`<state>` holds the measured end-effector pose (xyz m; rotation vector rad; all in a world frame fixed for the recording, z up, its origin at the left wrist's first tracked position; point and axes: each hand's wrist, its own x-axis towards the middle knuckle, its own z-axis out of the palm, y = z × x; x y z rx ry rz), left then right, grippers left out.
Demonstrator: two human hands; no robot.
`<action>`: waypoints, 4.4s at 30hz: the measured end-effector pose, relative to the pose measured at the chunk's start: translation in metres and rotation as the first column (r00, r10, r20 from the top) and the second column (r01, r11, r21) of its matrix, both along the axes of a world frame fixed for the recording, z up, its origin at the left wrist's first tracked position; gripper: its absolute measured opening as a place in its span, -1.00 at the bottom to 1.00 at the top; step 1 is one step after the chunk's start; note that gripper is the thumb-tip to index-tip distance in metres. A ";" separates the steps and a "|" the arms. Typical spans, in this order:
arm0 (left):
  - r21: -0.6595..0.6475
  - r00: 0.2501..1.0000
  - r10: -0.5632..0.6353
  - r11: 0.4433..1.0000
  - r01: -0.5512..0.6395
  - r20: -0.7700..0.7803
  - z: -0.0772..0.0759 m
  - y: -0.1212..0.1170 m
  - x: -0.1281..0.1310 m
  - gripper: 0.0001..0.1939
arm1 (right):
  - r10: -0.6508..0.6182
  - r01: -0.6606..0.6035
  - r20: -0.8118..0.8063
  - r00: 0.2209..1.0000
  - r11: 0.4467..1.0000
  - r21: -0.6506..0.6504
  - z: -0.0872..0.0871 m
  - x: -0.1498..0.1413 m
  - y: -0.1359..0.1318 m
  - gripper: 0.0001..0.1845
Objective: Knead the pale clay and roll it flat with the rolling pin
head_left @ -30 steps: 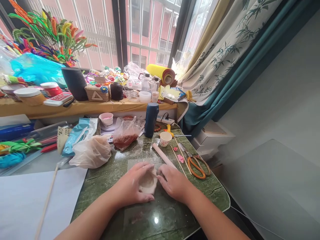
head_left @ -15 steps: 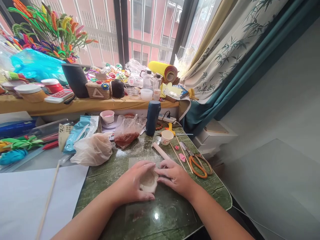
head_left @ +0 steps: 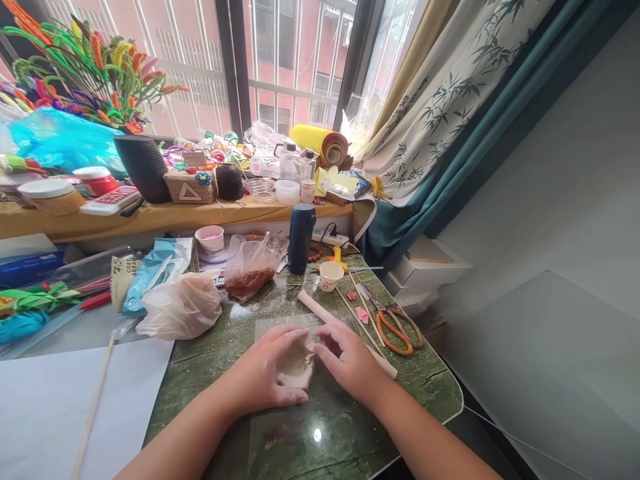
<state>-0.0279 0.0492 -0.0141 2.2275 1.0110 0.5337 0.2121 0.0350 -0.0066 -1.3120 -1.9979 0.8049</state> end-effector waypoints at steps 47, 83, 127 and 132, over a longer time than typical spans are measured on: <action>0.002 0.999 0.052 0.999 -0.052 0.015 0.013 -0.009 0.005 -0.01 | 0.045 0.049 0.688 0.725 0.992 -0.116 0.045 -0.040 0.007 -0.55; -0.072 0.991 0.131 0.989 -0.129 0.028 0.002 -0.010 0.003 0.35 | 0.178 -0.136 0.065 0.982 0.901 -0.411 0.012 -0.027 0.052 -0.70; -0.708 0.436 0.684 0.693 -0.136 0.585 0.003 -0.025 0.041 -0.60 | -0.521 0.031 -0.743 0.421 0.827 -0.562 -0.014 -0.053 -0.010 -0.61; -0.296 0.853 0.398 0.905 -0.305 0.338 -0.007 -0.016 0.019 -0.35 | -0.405 0.081 -0.708 0.578 0.892 -0.444 -0.022 -0.040 -0.017 -0.58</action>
